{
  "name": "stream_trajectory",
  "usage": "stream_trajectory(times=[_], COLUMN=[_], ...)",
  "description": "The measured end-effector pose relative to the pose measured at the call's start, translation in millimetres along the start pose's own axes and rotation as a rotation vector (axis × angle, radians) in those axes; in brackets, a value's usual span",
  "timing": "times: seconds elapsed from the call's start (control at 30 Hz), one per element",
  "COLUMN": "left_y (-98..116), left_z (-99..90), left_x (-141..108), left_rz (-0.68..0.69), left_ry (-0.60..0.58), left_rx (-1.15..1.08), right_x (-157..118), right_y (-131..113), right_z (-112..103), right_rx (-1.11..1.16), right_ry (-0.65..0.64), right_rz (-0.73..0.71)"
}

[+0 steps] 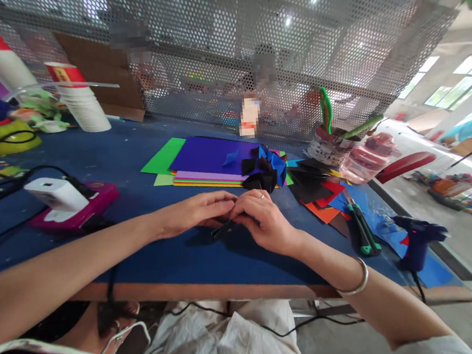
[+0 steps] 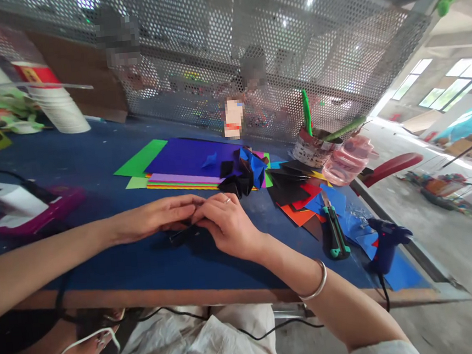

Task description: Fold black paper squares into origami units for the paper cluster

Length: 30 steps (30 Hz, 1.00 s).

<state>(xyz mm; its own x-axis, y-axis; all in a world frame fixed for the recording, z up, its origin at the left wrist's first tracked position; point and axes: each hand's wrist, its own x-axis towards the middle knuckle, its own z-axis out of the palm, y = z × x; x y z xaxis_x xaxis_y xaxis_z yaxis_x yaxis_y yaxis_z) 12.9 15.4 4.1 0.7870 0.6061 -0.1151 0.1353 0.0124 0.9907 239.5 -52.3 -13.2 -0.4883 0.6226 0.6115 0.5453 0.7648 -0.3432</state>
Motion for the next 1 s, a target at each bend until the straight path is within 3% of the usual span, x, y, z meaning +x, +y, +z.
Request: stream_trajectory(times=[0.17,0.27,0.37,0.47,0.7,0.87,1.0], left_y=[-1,-3,-6,-9,-6,-2,-4], left_z=[-3.0,-6.0,-7.2,-6.4,-3.3,-4.1,-9.1], left_x=[-4,-4,-3,-1,0,0,4], left_rz=[-0.046,-0.049,-0.02,-0.001,0.03,0.005,0.0], left_ry=[-0.196,-0.208,-0.14,-0.063,0.048,0.196,0.255], left_rx=[-0.107,-0.13,-0.157,-0.19,-0.185,-0.188,-0.176], right_x=[0,0,-1,-3,-7,-6,-4], right_y=[-5,-10,-14,-15,-18,-16,-5], right_z=[-1,-2,-2,2,9,3,-6], right_rx=[-0.017,-0.041,-0.093,-0.089,-0.053,-0.082,-0.188], right_ry=[0.011,0.108,0.201,0.215,0.126,0.102,-0.006], right_rz=[0.016,-0.005,0.008,0.009,0.038,0.013,-0.004])
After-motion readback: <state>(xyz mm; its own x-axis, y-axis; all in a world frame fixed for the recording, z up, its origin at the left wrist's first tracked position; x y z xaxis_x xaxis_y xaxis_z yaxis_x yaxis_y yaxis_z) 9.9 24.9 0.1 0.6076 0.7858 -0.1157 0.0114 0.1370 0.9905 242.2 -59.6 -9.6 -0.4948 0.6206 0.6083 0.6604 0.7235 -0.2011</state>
